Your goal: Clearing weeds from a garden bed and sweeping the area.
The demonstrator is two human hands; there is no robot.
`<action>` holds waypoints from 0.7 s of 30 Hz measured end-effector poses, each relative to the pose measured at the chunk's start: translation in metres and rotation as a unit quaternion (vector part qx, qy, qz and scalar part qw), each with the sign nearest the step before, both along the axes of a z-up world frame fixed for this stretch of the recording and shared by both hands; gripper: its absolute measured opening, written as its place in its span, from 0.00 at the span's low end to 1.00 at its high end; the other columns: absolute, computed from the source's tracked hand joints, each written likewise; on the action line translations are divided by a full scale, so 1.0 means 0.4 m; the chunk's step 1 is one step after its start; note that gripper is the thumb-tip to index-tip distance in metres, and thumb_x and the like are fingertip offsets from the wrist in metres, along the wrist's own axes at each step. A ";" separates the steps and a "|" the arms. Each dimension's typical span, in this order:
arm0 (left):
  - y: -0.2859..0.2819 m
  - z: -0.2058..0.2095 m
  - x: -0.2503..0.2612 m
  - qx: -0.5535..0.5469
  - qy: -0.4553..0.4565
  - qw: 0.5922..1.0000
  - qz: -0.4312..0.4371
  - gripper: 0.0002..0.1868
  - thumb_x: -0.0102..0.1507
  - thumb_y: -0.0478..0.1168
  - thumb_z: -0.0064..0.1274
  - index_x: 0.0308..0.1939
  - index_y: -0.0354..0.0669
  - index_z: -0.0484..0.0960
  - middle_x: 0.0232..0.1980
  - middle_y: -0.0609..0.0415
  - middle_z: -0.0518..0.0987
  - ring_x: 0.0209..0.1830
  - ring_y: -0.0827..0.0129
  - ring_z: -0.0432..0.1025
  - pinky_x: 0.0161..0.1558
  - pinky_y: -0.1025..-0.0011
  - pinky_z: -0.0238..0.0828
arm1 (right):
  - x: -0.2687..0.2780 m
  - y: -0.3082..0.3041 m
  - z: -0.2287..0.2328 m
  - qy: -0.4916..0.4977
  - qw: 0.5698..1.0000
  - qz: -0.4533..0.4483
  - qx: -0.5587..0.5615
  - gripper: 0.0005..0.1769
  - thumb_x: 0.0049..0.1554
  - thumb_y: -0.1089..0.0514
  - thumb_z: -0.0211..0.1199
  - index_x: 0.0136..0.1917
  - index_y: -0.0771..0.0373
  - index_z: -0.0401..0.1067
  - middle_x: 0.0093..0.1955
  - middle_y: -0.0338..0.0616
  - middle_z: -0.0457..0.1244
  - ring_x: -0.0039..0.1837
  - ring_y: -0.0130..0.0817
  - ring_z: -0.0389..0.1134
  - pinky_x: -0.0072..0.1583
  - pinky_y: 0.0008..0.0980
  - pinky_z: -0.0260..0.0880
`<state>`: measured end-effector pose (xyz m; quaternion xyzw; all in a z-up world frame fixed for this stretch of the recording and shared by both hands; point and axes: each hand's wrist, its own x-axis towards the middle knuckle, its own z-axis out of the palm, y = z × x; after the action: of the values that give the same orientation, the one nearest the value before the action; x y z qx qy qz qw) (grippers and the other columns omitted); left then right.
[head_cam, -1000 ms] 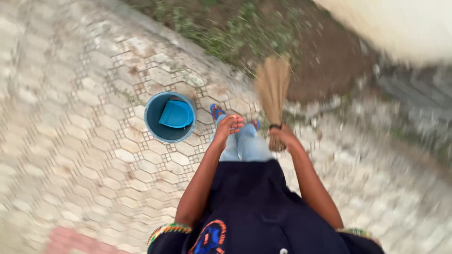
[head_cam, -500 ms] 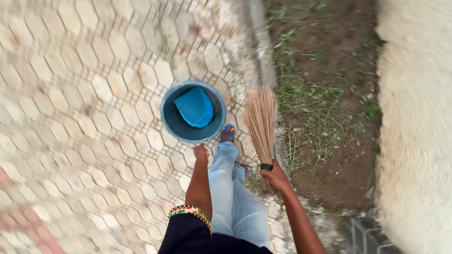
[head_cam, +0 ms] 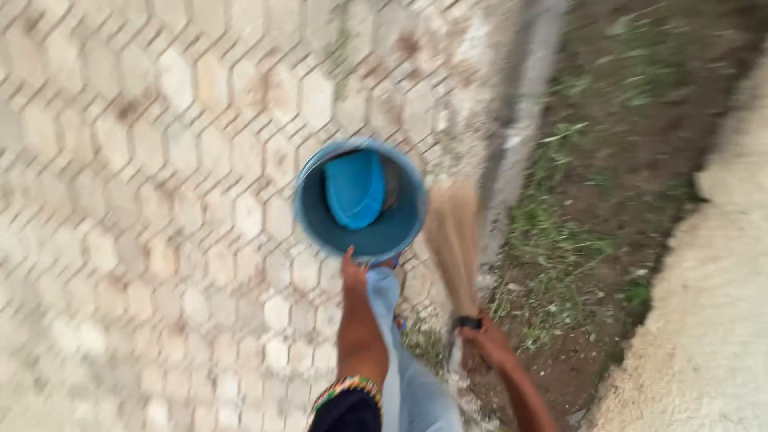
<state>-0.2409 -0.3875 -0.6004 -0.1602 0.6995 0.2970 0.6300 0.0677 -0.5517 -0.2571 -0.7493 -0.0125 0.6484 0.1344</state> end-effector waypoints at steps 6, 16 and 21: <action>0.086 -0.007 -0.045 0.070 0.167 0.983 0.024 0.12 0.53 0.40 0.64 0.36 0.41 0.78 0.38 0.50 0.77 0.38 0.58 0.72 0.37 0.54 0.71 | 0.001 0.001 -0.029 -0.072 0.992 -0.064 0.082 0.36 0.44 0.53 0.70 0.64 0.64 0.66 0.45 0.44 0.66 0.44 0.33 0.65 0.46 0.33 0.67; -0.004 0.164 -0.355 0.177 0.101 0.967 0.152 0.15 0.54 0.39 0.55 0.45 0.41 0.78 0.46 0.52 0.79 0.44 0.60 0.74 0.45 0.61 0.75 | -0.147 0.203 -0.077 -0.092 0.995 0.011 0.047 0.46 0.41 0.50 0.71 0.71 0.60 0.62 0.46 0.51 0.70 0.45 0.43 0.72 0.49 0.40 0.73; -0.002 0.061 -0.476 0.176 -0.056 0.962 0.202 0.20 0.57 0.40 0.55 0.50 0.34 0.78 0.51 0.45 0.81 0.51 0.53 0.76 0.52 0.58 0.76 | -0.296 0.363 -0.063 -0.087 0.986 0.102 0.095 0.46 0.41 0.47 0.71 0.72 0.54 0.63 0.53 0.55 0.70 0.55 0.53 0.73 0.56 0.46 0.72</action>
<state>-0.4314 -0.3883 -0.5759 -0.2009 0.5527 0.5269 0.6136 -0.0507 -0.4065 -0.2823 -0.7817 -0.1620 0.5868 0.1360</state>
